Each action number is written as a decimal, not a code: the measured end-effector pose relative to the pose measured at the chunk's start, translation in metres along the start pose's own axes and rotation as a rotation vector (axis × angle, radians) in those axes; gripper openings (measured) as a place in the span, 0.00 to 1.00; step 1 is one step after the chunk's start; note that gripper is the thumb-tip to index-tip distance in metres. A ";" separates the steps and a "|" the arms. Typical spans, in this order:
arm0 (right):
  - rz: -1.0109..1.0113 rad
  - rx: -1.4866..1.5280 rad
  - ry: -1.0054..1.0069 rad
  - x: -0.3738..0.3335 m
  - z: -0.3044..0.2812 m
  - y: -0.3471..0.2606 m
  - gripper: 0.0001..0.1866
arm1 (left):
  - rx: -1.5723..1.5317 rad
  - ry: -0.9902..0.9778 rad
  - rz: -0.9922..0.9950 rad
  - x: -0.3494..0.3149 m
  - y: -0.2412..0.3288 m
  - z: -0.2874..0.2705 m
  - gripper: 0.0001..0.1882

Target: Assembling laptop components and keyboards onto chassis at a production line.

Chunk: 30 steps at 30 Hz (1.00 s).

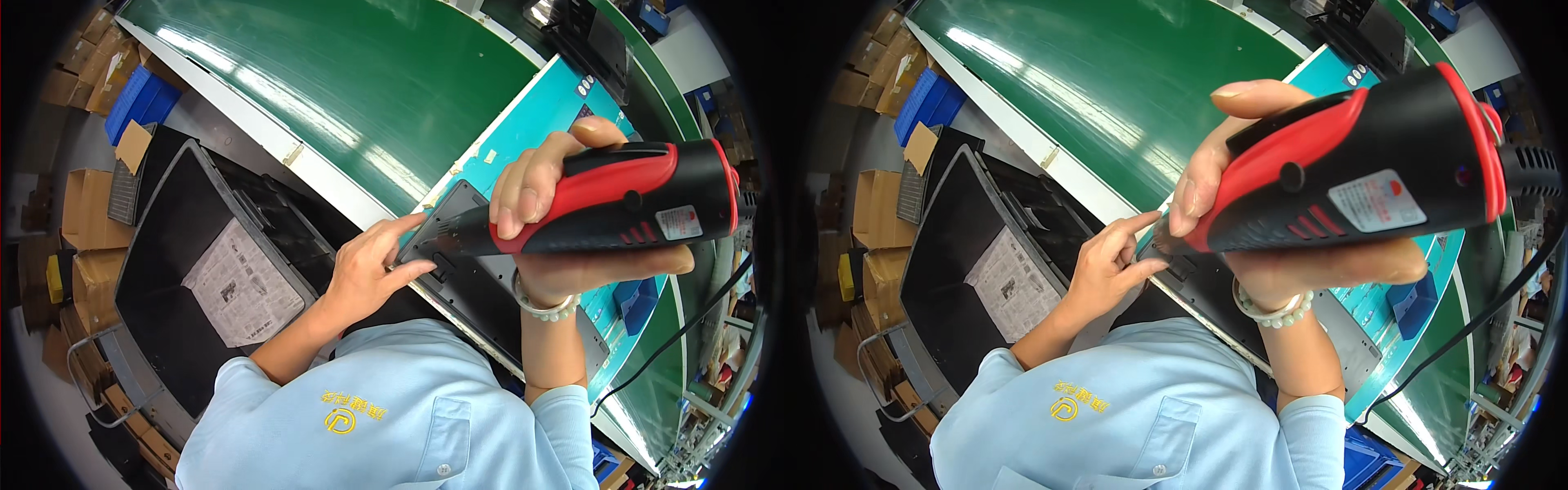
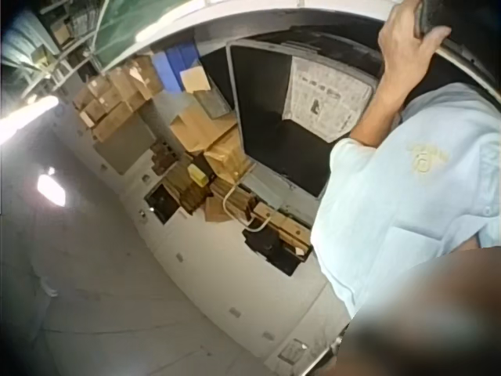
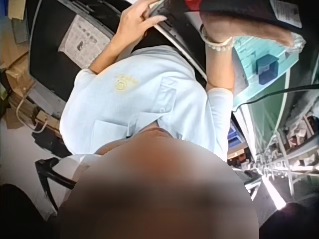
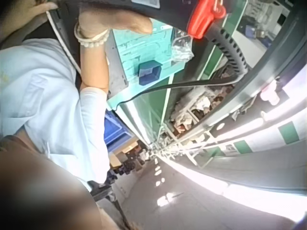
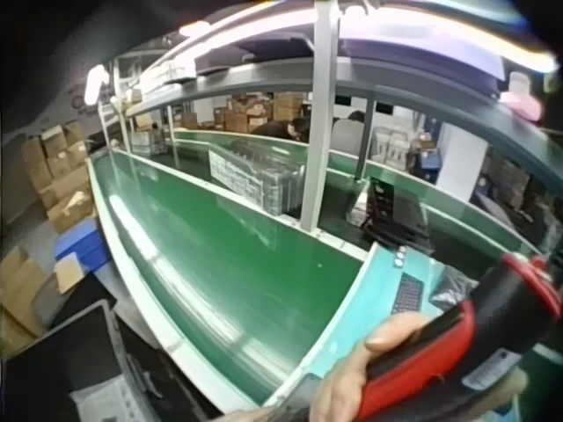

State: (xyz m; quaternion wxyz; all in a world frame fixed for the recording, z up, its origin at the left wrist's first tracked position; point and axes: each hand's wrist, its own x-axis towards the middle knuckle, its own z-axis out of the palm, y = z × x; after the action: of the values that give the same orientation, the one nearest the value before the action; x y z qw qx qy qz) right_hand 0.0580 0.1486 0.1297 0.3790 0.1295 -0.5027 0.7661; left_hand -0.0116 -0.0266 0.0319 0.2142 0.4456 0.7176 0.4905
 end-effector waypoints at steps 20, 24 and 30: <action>0.016 -0.055 0.124 -0.012 -0.019 -0.034 0.57 | -0.636 -0.018 -0.377 -0.003 -0.010 -0.013 0.10; 0.086 -0.051 0.150 -0.026 -0.023 -0.043 0.55 | -0.340 -0.082 -0.193 -0.005 -0.003 -0.009 0.13; 0.099 -0.084 0.230 -0.062 -0.019 -0.063 0.50 | -0.048 -0.140 0.057 -0.007 -0.008 -0.003 0.18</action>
State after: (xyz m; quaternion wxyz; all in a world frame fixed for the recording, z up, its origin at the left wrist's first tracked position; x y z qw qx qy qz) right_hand 0.1489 0.1504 0.1271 0.4008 -0.0002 -0.4933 0.7721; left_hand -0.0137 -0.0353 0.0247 0.2605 0.4939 0.6757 0.4812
